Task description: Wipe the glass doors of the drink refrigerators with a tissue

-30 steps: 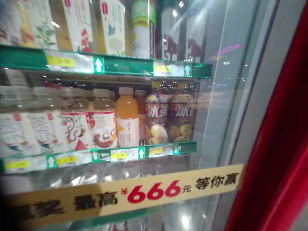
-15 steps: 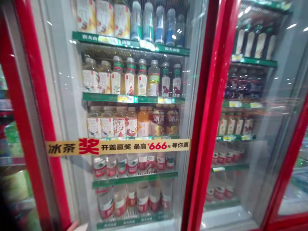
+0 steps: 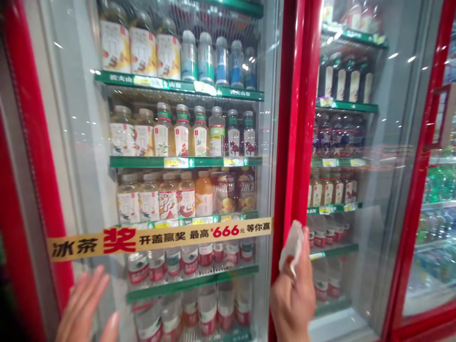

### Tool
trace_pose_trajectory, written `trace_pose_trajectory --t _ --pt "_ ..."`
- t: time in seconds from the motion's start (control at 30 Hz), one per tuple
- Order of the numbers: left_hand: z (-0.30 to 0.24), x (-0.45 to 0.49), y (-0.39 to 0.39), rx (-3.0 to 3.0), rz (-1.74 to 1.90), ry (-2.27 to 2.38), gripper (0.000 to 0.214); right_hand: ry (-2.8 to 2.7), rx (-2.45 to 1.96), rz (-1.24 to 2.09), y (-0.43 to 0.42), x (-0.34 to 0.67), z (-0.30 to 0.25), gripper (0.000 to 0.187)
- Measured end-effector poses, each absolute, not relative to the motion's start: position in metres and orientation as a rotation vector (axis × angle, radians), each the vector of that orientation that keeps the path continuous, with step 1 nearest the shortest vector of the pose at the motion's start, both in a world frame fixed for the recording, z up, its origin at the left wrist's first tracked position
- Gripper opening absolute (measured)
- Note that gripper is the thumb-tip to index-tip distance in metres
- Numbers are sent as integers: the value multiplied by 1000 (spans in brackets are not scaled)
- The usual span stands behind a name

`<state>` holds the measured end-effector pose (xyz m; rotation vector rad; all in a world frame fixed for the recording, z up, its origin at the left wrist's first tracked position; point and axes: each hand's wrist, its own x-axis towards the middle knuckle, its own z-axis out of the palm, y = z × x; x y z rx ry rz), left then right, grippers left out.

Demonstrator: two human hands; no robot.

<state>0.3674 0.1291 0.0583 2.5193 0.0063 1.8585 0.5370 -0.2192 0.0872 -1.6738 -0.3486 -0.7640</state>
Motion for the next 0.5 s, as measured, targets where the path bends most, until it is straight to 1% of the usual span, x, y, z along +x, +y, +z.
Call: trace_pose_trajectory --t 0.07,0.1,0.13,0.17,0.2,0.23,0.27,0.33,0.4,0.47,0.5 --pt "78 380 146 2532 1892 96 86 -487 -1839 -1110 -188 565 102 77" --pt "84 391 151 2558 1912 124 86 -599 -1927 -1248 -170 573 100 84" --pt "87 402 154 2577 1952 141 86 -747 -1993 -1358 -154 577 93 97" --pt "87 412 155 2583 2005 149 86 -935 -2039 -1428 -142 580 82 108" --pt "86 422 157 2572 2059 157 87 -1128 -2067 -1477 -136 582 69 115" --pt "83 429 157 2550 2103 165 87 -1290 -2073 -1513 -135 585 59 117" --pt "80 433 158 2535 2121 176 87 -1367 -2075 -1539 -139 588 53 114" --pt "74 435 159 2539 2095 187 86 -1189 -2082 -1582 -149 596 60 104" --pt "72 433 160 2551 2067 190 87 -784 -2031 -1566 -148 599 84 102" --pt "71 429 162 2557 2063 192 88 -598 -1971 -1508 -133 595 105 109" --pt "71 429 163 2554 2072 192 89 -666 -1963 -1490 -124 591 110 115"
